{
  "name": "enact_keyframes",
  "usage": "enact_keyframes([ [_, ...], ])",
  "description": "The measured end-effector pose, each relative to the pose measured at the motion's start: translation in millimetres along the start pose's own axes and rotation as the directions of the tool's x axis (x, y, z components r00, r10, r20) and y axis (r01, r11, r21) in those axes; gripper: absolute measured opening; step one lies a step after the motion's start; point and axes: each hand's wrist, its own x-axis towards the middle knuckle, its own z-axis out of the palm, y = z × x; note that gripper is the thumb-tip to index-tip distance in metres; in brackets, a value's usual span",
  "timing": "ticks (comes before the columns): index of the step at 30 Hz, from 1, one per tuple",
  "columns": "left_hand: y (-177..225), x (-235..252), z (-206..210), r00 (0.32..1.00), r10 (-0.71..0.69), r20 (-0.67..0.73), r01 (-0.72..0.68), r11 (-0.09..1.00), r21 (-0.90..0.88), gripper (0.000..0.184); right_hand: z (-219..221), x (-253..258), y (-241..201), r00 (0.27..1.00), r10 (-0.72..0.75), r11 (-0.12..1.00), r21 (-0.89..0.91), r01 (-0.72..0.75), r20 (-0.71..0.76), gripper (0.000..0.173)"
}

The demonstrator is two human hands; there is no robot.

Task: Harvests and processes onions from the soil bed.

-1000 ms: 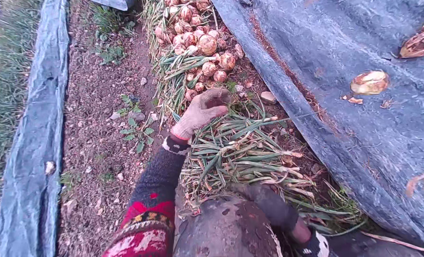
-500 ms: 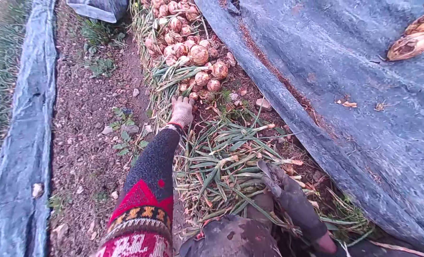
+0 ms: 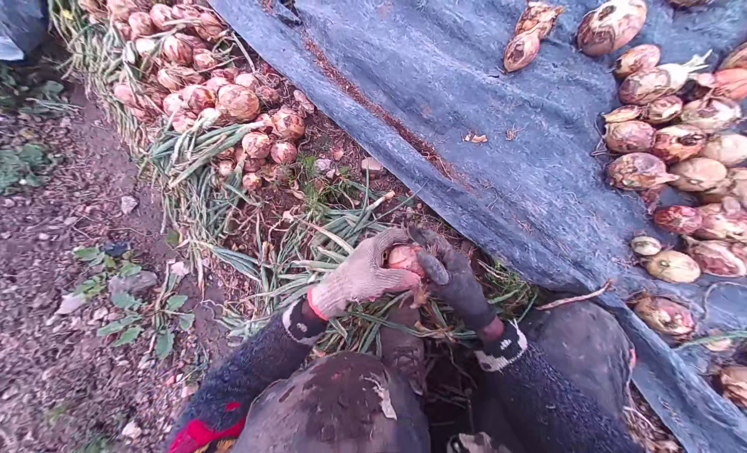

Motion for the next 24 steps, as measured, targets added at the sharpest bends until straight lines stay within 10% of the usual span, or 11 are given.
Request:
enact_keyframes([
  [8,-20,12,3,0.938,0.057,-0.343,0.105,0.895,0.435,0.071,1,-13,-23,0.992,-0.122,0.976,0.182,0.117,0.014,0.028],
  [11,-54,21,-25,0.767,-0.32,-0.556,0.221,0.946,-0.238,0.067,4,-22,-47,0.981,-0.189,0.947,0.27,0.173,0.033,0.027],
  [14,-36,13,-37,0.813,-0.33,-0.48,-0.01,0.816,-0.578,0.052,-3,-4,-15,0.978,0.149,0.962,-0.209,-0.178,-0.148,0.043],
  [17,2,12,-18,0.85,-0.133,-0.509,0.073,0.988,-0.137,0.037,-5,2,5,0.945,0.326,0.941,-0.108,-0.321,0.032,0.057],
  [20,21,-2,21,0.95,0.065,-0.305,0.097,0.868,0.488,0.026,8,-4,2,0.86,0.456,0.741,0.438,-0.509,0.228,0.076],
  [24,18,1,47,0.98,0.176,-0.094,-0.088,0.806,0.586,0.025,-1,-4,1,0.731,0.574,0.358,0.69,-0.629,0.369,0.088],
])
